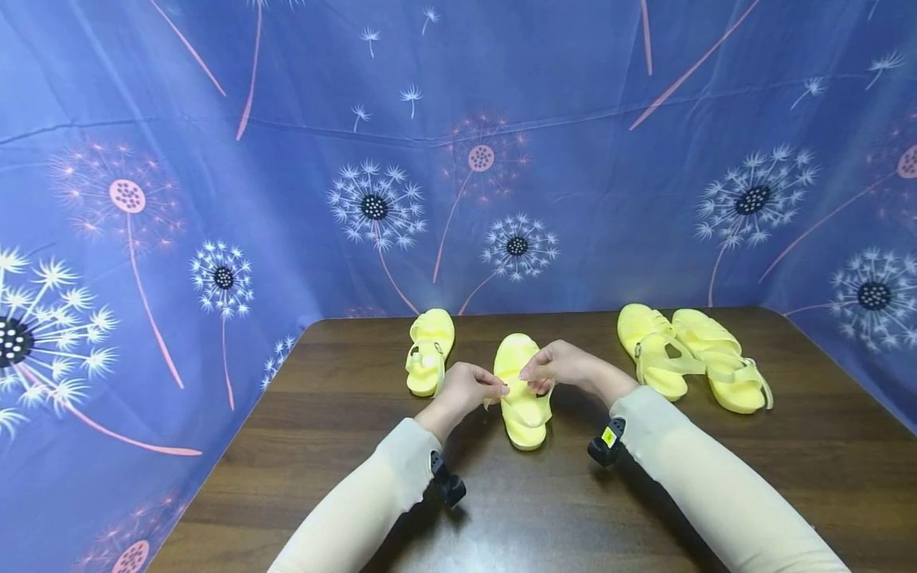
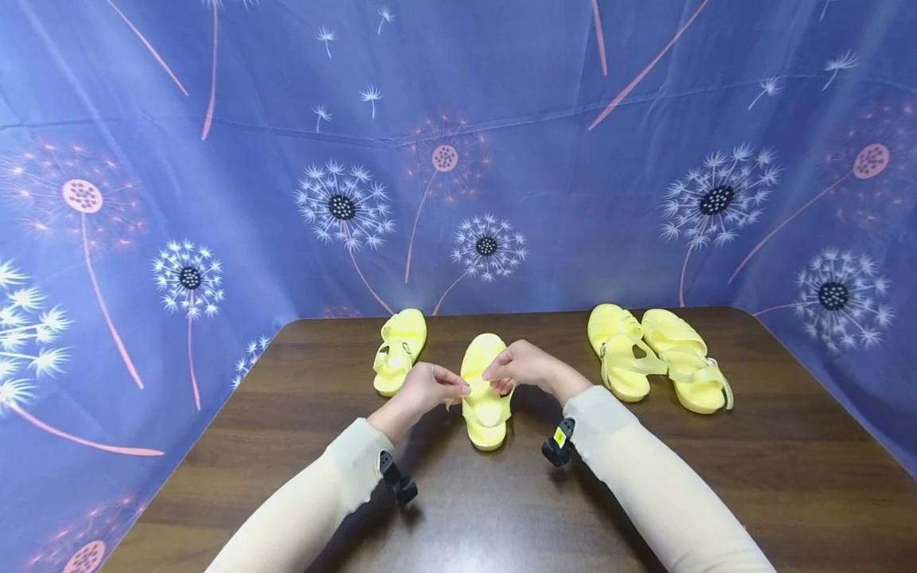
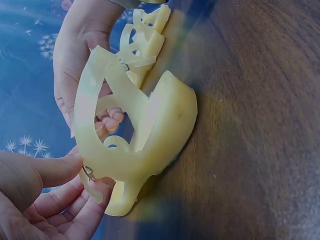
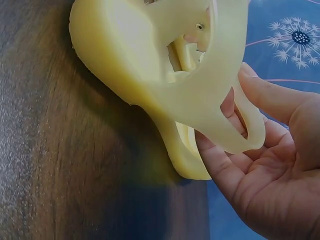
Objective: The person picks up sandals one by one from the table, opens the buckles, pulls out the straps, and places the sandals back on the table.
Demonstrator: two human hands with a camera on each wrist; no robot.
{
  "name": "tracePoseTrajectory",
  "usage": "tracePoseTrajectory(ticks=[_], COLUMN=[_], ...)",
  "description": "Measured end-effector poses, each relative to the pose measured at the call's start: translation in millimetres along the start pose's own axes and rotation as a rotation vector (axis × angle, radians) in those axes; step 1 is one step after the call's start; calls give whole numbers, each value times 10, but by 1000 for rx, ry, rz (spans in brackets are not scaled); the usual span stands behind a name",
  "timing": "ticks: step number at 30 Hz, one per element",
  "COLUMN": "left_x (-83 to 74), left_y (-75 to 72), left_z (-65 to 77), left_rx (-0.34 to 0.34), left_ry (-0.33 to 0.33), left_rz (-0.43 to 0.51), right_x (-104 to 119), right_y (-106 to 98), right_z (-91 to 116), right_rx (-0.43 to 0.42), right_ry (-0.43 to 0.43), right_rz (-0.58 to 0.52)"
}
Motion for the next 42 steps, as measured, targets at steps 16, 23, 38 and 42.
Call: tracePoseTrajectory(ticks=[16, 23, 38, 42], left_x=[-38, -14, 135, 128], left_y=[-32, -6, 7, -6], left_z=[-50, -57, -31, -22], left_rx=[-46, -21, 31, 25], left_ry=[53, 51, 19, 27], left_rz=[-72, -78, 62, 16], right_x=[196, 139, -87, -151], right_y=[159, 156, -143, -182], right_z=[-94, -118, 12, 64], right_rx=[90, 39, 13, 15], right_ry=[-91, -98, -63, -59], right_rz=[176, 251, 132, 100])
Point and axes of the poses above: each hand's wrist, its own z-axis away from the middle knuckle, its own y-axis out of the palm, x = y × z, the point moved 10 cm from there along -z, towards the middle knuckle, and after that the axes turned 13 degrees about -z, right-handed, at the moved point
